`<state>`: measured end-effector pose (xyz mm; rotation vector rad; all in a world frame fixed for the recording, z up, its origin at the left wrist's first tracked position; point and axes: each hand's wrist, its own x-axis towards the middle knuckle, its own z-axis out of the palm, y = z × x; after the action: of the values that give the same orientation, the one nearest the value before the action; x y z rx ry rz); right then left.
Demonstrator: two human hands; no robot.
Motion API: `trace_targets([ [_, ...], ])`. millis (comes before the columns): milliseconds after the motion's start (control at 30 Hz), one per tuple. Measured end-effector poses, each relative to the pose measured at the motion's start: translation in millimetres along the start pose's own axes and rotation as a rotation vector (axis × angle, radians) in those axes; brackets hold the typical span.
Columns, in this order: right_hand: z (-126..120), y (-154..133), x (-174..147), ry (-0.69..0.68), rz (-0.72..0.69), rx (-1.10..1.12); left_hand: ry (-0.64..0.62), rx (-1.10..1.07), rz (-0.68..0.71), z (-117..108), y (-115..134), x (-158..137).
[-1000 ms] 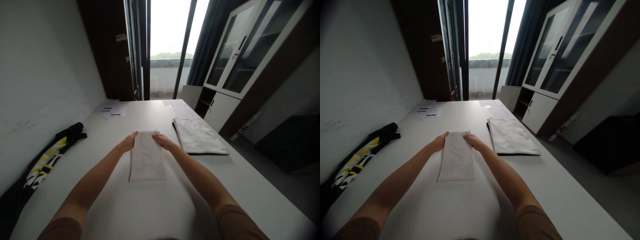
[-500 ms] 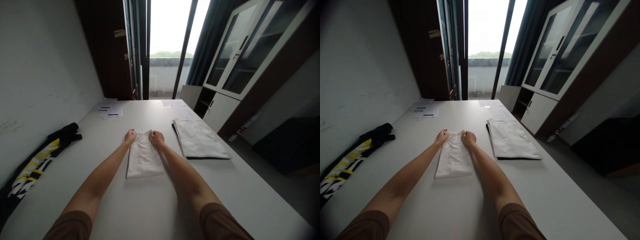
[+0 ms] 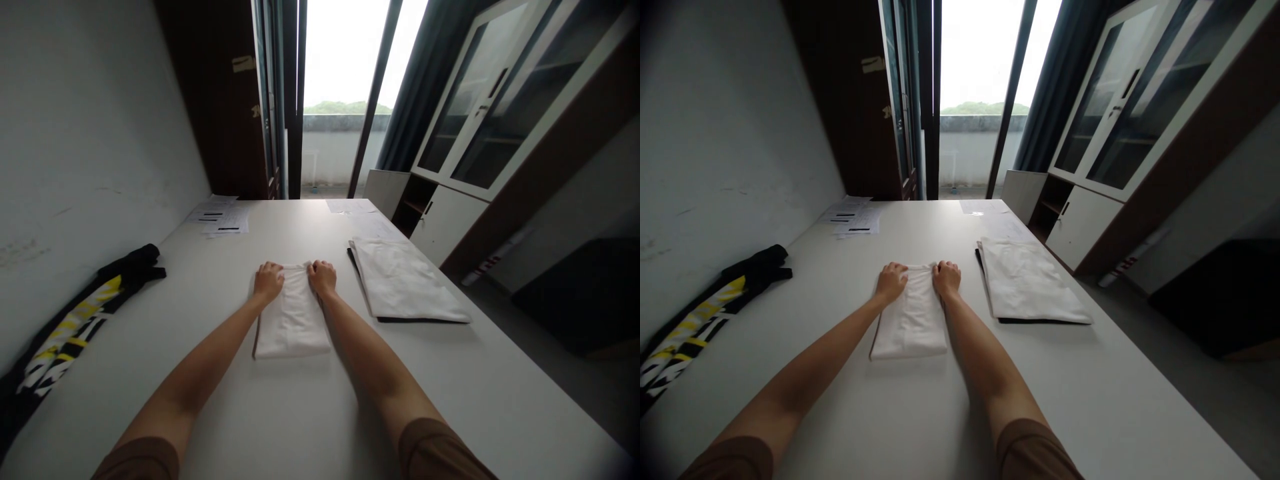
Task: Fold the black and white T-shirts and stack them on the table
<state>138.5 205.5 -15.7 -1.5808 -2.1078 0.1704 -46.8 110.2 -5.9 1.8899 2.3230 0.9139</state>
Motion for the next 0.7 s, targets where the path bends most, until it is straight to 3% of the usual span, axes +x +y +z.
trace_targets([
  [167, -2, 3, 0, 0.015, 0.045, 0.057, -0.169, 0.102, 0.159, 9, 18, -19],
  [267, -9, 2, -3, 0.061, 0.024, 0.120, -0.274, 0.200, 0.128, 15, 18, -20],
  [367, -15, -3, -8, 0.137, -0.101, 0.157, -0.329, 0.229, 0.097, 19, 14, -15],
  [500, -12, -15, -18, -0.018, -0.335, 0.148, -0.321, 0.224, 0.106, 25, 8, -10],
  [700, 3, -18, -26, -0.237, -0.298, 0.017, -0.250, 0.152, 0.057, 31, -8, 1],
])
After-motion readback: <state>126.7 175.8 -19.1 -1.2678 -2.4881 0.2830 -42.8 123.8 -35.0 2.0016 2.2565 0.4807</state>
